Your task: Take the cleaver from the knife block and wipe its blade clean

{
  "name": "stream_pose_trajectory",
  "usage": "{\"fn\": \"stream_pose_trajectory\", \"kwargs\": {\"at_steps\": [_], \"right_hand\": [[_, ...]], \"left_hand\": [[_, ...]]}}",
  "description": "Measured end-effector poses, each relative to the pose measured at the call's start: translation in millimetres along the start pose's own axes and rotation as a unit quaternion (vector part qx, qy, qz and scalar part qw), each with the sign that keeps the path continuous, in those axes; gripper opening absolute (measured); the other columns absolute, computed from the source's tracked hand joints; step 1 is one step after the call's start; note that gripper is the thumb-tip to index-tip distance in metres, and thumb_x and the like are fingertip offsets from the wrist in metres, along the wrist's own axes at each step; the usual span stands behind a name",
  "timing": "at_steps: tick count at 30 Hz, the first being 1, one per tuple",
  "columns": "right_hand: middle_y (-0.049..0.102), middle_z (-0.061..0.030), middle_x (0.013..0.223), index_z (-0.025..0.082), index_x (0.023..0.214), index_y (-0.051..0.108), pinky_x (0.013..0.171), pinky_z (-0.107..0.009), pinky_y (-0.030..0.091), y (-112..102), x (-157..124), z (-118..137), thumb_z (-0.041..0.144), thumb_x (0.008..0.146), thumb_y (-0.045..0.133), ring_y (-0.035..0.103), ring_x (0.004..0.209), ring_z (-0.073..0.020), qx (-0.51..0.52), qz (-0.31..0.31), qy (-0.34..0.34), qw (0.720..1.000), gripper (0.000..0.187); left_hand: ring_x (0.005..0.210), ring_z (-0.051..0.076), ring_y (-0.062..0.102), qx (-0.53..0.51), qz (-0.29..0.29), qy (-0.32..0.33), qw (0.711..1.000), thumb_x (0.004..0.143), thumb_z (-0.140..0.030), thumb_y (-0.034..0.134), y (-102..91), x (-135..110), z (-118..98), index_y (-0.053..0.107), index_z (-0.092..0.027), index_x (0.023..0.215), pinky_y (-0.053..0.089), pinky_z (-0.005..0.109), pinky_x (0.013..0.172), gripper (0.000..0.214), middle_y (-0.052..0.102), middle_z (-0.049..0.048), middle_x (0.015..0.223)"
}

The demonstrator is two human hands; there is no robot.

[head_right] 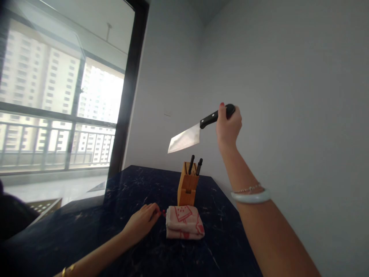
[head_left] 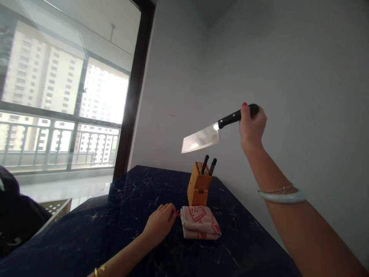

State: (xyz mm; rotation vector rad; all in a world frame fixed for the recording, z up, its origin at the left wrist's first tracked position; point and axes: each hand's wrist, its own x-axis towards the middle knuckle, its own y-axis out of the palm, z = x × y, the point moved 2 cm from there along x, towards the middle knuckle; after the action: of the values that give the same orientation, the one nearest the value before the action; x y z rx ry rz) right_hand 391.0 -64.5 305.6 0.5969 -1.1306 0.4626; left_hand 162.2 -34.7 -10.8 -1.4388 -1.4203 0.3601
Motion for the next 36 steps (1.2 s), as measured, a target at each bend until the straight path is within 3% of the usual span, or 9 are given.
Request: {"fn": "stream_pose_trajectory", "kwargs": {"at_steps": [4, 8, 11, 13, 18, 24, 28, 32, 36], "right_hand": [[0.047, 0.0066, 0.048, 0.019, 0.072, 0.046, 0.032, -0.017, 0.030, -5.4, -85.2, -29.8, 0.052, 0.071, 0.055, 0.040, 0.035, -0.0059, 0.206, 0.088, 0.240, 0.945, 0.035], [0.046, 0.0081, 0.043, 0.017, 0.072, 0.049, 0.029, -0.017, 0.032, -7.9, -182.3, -53.2, 0.052, 0.068, 0.060, 0.038, 0.032, -0.0057, 0.270, 0.114, 0.362, 0.885, 0.036], [0.047, 0.0076, 0.043, 0.017, 0.069, 0.050, 0.030, -0.017, 0.032, -11.6, -230.8, -66.4, 0.050, 0.068, 0.060, 0.039, 0.032, -0.0056, 0.252, 0.094, 0.409, 0.872, 0.035], [0.048, 0.0075, 0.043, 0.017, 0.068, 0.050, 0.032, -0.018, 0.035, -13.2, -250.7, -72.5, 0.048, 0.067, 0.061, 0.042, 0.034, -0.0065, 0.251, 0.072, 0.459, 0.849, 0.033], [0.056, 0.0042, 0.051, 0.019, 0.070, 0.051, 0.041, -0.022, 0.043, -11.9, -283.4, -70.0, 0.040, 0.065, 0.064, 0.053, 0.042, -0.0111, 0.295, 0.086, 0.574, 0.759, 0.025], [0.062, 0.0009, 0.059, 0.019, 0.071, 0.051, 0.050, -0.027, 0.048, -3.9, -317.6, -46.1, 0.034, 0.055, 0.072, 0.059, 0.050, -0.0145, 0.391, 0.130, 0.628, 0.660, 0.030], [0.065, -0.0013, 0.070, 0.018, 0.081, 0.053, 0.064, -0.027, 0.049, -3.7, -332.7, -29.2, 0.028, 0.049, 0.077, 0.062, 0.063, -0.0144, 0.444, 0.163, 0.656, 0.587, 0.041], [0.065, -0.0033, 0.078, 0.018, 0.095, 0.049, 0.064, -0.025, 0.046, -6.9, -345.8, -18.5, 0.031, 0.056, 0.075, 0.061, 0.064, -0.0122, 0.452, 0.208, 0.648, 0.577, 0.049], [0.063, -0.0020, 0.088, 0.021, 0.105, 0.043, 0.057, -0.022, 0.041, -4.9, -353.1, -18.1, 0.037, 0.062, 0.071, 0.059, 0.061, -0.0093, 0.440, 0.291, 0.597, 0.605, 0.054]], "left_hand": [[0.082, 0.016, 0.055, -0.099, 0.047, 0.025, 0.994, 0.085, -0.030, 0.039, 4.4, 0.4, -11.0, 0.058, -0.018, 0.088, 0.039, 0.025, 0.074, 0.023, 0.062, 0.0024, 0.086], [0.080, 0.014, 0.058, -0.236, 0.128, 0.065, 0.961, 0.085, -0.038, 0.042, 6.3, -8.7, -31.3, 0.060, -0.017, 0.095, 0.042, 0.020, 0.067, 0.029, 0.066, 0.0012, 0.090], [0.089, 0.019, 0.059, -0.514, 0.176, 0.023, 0.839, 0.084, -0.040, 0.047, 8.2, -17.4, -43.2, 0.058, -0.016, 0.105, 0.041, 0.023, 0.069, 0.033, 0.065, 0.0055, 0.101], [0.090, 0.021, 0.059, -0.613, 0.184, -0.008, 0.769, 0.081, -0.038, 0.054, 11.0, -21.2, -48.1, 0.056, -0.017, 0.109, 0.040, 0.024, 0.065, 0.035, 0.063, 0.0073, 0.105], [0.107, 0.026, 0.052, -0.725, 0.186, 0.019, 0.663, 0.076, -0.032, 0.063, 14.2, -22.9, -57.1, 0.052, -0.022, 0.117, 0.040, 0.032, 0.080, 0.043, 0.053, 0.0082, 0.124], [0.100, 0.018, 0.054, -0.746, 0.080, -0.091, 0.655, 0.078, -0.036, 0.060, 15.0, -17.8, -44.3, 0.057, -0.021, 0.109, 0.041, 0.028, 0.082, 0.035, 0.061, 0.0056, 0.109], [0.074, 0.012, 0.059, -0.764, 0.035, -0.119, 0.633, 0.077, -0.036, 0.061, 19.0, -14.6, -35.1, 0.063, -0.016, 0.091, 0.044, 0.023, 0.073, 0.024, 0.065, 0.0019, 0.081], [0.055, 0.009, 0.056, -0.740, 0.014, -0.170, 0.651, 0.079, -0.027, 0.059, 27.2, -11.3, -22.1, 0.058, -0.014, 0.090, 0.044, 0.019, 0.053, 0.016, 0.062, 0.0006, 0.067], [0.050, 0.011, 0.056, -0.718, 0.017, -0.190, 0.669, 0.082, -0.025, 0.054, 28.4, -8.1, -9.8, 0.052, -0.015, 0.090, 0.035, 0.017, 0.038, 0.013, 0.059, 0.0003, 0.063]]}}
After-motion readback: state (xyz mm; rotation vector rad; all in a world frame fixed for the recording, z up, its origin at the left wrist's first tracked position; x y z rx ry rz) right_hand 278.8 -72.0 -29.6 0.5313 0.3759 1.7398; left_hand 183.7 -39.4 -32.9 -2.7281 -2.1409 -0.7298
